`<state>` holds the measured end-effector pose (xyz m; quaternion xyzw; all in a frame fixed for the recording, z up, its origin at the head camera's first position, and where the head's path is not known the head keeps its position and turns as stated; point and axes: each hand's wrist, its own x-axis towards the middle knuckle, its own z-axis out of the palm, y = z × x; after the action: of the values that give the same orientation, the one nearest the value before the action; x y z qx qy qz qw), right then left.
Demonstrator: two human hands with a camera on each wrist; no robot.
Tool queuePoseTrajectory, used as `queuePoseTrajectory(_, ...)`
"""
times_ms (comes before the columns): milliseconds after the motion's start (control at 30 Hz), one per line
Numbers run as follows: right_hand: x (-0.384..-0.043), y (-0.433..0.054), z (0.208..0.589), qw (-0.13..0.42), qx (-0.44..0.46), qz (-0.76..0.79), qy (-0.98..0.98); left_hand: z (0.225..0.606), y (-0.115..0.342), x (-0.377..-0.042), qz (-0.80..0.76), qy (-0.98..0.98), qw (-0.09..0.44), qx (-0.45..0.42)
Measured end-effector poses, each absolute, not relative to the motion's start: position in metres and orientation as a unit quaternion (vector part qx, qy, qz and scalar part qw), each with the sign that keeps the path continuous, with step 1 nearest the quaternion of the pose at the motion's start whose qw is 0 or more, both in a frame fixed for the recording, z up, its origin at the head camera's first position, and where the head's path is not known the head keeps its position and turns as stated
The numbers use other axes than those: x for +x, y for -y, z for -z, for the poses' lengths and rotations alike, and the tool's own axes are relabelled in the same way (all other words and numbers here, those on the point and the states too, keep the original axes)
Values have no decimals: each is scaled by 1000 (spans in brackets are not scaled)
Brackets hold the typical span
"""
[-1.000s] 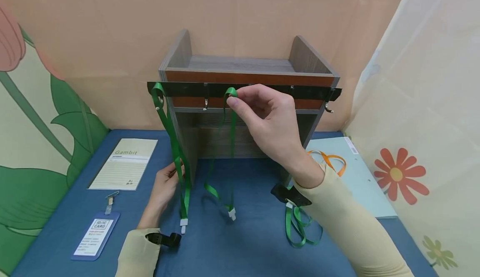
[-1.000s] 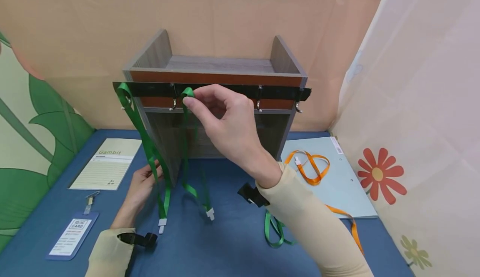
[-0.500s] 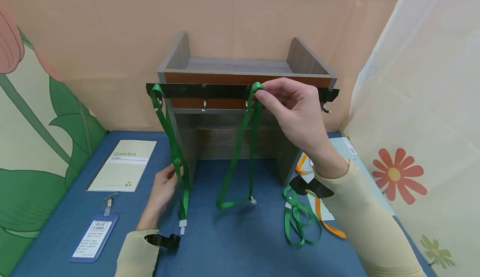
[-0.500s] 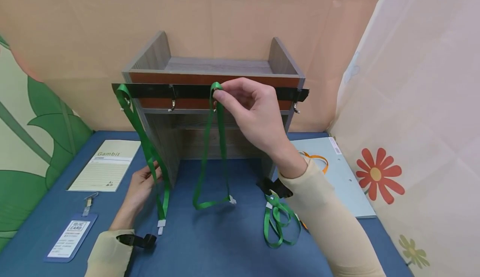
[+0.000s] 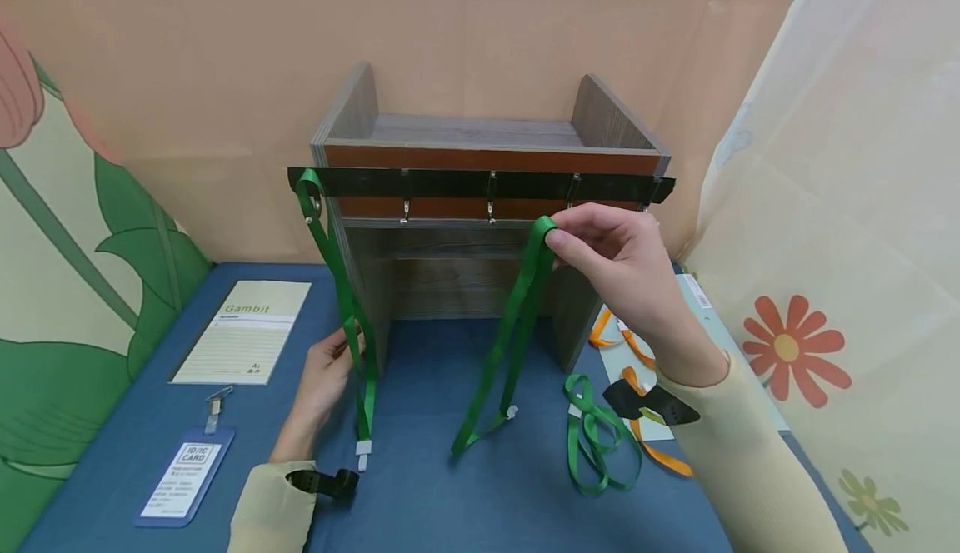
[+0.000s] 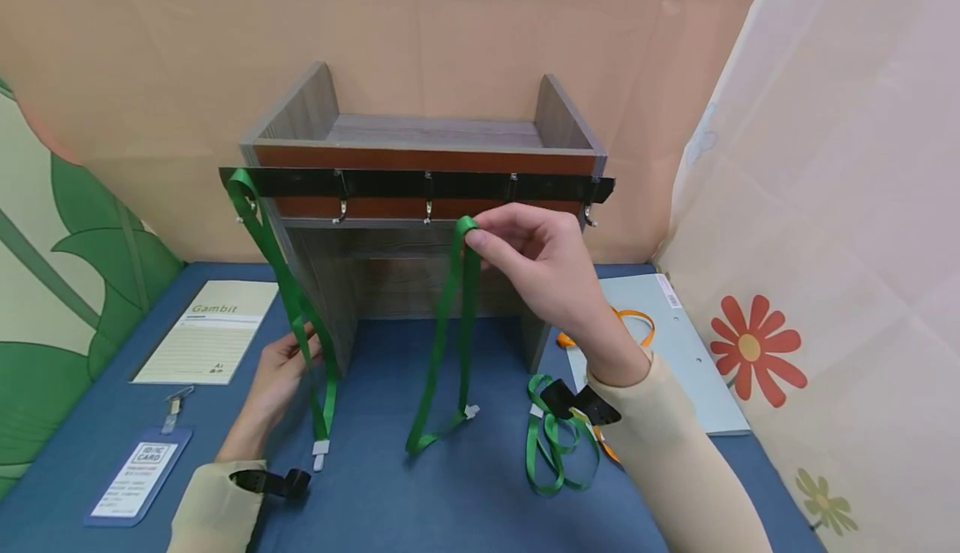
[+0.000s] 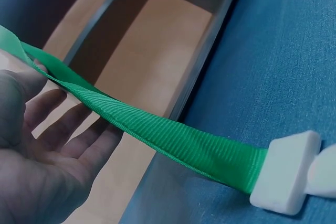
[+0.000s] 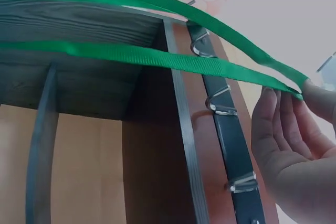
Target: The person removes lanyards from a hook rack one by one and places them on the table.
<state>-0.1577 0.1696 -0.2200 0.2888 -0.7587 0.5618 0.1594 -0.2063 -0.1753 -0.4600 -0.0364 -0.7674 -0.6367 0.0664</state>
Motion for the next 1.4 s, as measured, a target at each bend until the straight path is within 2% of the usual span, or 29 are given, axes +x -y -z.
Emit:
queuePoseTrajectory(300,-148,-186,234,141,280,-570,759,459,177,-206,639,765,72,-36)
queuePoseTrajectory(567,-146,-193,260,99,271,-560,777,460,176,-206,637,766,78,-36)
queuePoseTrajectory(1067,-152,-180,358,-3,254,-519,816,459,177,-205,639,765,73,-39)
queuePoseTrajectory(1400,-159,-184,426,-101,304,-356,878,462,176,-207,640,764,71,-36)
